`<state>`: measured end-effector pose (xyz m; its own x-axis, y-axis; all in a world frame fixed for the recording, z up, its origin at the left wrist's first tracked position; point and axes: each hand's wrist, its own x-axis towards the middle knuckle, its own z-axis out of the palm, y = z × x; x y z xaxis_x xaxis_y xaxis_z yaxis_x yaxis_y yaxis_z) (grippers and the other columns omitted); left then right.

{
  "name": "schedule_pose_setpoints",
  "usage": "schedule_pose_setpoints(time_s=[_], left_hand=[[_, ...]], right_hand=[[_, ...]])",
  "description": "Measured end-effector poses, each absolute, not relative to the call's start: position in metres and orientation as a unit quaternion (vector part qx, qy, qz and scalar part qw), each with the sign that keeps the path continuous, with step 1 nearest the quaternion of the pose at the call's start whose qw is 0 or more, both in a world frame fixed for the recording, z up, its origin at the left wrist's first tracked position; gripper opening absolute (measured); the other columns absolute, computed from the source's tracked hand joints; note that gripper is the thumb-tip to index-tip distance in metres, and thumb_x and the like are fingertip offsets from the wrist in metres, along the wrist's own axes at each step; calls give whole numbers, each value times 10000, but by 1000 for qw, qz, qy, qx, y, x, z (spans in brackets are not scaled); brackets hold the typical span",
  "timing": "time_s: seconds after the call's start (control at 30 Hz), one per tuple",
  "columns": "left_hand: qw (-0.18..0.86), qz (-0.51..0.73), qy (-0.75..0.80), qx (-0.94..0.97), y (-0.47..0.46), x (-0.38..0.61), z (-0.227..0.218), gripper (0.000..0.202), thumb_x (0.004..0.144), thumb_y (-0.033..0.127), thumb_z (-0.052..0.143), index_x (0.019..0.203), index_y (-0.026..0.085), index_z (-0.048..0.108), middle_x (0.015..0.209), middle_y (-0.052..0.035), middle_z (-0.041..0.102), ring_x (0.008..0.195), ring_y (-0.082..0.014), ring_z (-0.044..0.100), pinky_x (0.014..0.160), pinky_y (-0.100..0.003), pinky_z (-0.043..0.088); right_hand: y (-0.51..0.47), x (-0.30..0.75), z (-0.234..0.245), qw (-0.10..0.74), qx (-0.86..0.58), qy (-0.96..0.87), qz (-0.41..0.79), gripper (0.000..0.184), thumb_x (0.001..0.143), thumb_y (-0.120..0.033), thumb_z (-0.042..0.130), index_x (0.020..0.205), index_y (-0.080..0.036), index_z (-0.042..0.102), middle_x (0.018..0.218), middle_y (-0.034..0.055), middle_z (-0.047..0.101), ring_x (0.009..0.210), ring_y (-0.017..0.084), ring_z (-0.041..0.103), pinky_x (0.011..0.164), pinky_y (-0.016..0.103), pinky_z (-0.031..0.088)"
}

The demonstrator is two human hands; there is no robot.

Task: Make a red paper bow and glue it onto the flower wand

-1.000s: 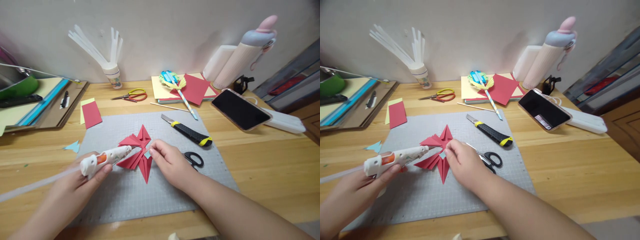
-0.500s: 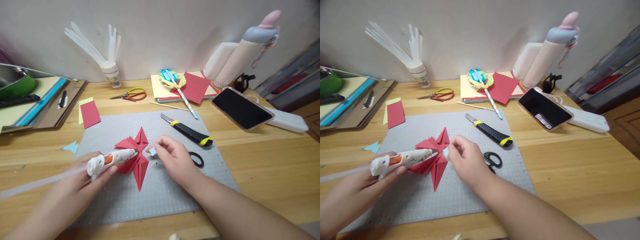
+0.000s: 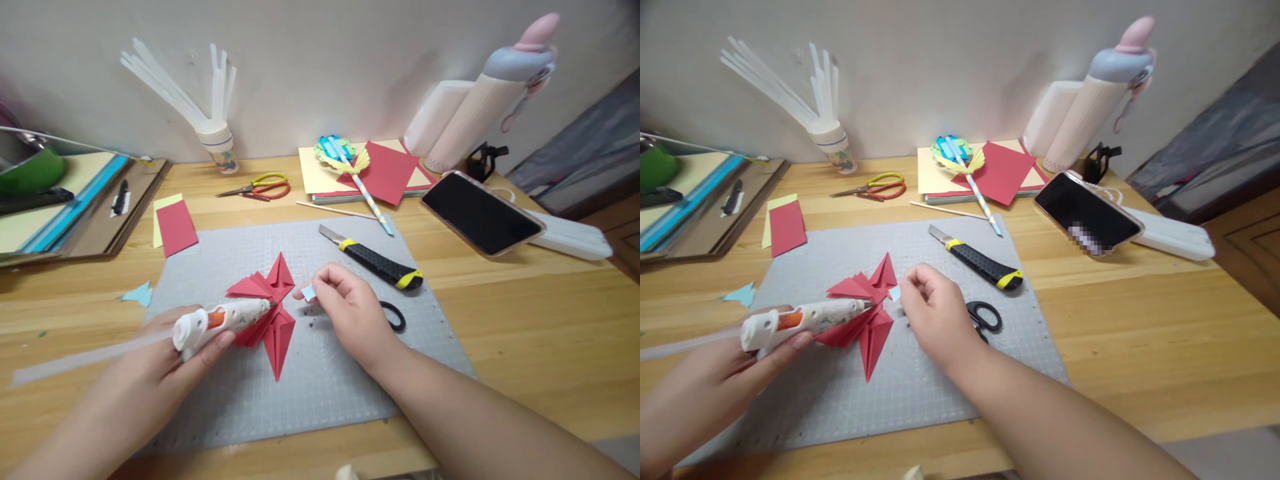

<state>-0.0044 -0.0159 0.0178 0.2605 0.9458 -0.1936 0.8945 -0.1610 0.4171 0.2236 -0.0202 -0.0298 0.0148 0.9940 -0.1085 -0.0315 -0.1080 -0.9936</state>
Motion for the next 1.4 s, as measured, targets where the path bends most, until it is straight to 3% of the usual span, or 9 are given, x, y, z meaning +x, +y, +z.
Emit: schedule_pose_setpoints(time_s=[0.37, 0.5, 0.83, 1.13, 1.4], left_hand=[[209, 54, 597, 773, -16, -4, 19, 416, 802, 594, 430, 850, 266, 681, 850, -28, 728, 712, -233, 658, 700, -329, 504], [199, 58, 601, 772, -16, -5, 19, 443, 782, 626, 418, 776, 263, 673, 755, -29, 711, 651, -230, 651, 640, -314, 507], [197, 23, 622, 758, -17, -6, 19, 477, 776, 651, 441, 894, 270, 703, 889, -44, 738, 761, -262, 670, 720, -352, 524], [225, 57, 597, 768, -16, -2, 22, 421, 807, 589, 438, 800, 240, 673, 780, -18, 705, 653, -220, 636, 646, -308, 481], [221, 24, 607, 763, -18, -7, 19, 440, 812, 608, 424, 841, 249, 677, 847, -27, 716, 741, -244, 649, 694, -324, 486]], right_hand=[[-19, 224, -31, 489, -519, -459, 530, 178, 870, -226, 477, 692, -213, 472, 557, -71, 371, 564, 106, 429, 717, 280, 464], [-20, 223, -31, 489, -520, -456, 531, 183, 866, -225, 480, 685, -213, 468, 547, -65, 379, 627, 124, 489, 714, 276, 461], [-19, 225, -31, 484, -525, -464, 525, 173, 867, -238, 470, 696, -213, 477, 545, -60, 373, 726, 154, 561, 738, 296, 472], [-19, 224, -31, 479, -527, -464, 527, 167, 860, -249, 472, 698, -210, 480, 558, -52, 432, 746, 160, 587, 718, 293, 478], [-19, 224, -29, 476, -534, -464, 523, 168, 851, -245, 474, 687, -210, 477, 564, -43, 472, 743, 162, 597, 689, 279, 474]])
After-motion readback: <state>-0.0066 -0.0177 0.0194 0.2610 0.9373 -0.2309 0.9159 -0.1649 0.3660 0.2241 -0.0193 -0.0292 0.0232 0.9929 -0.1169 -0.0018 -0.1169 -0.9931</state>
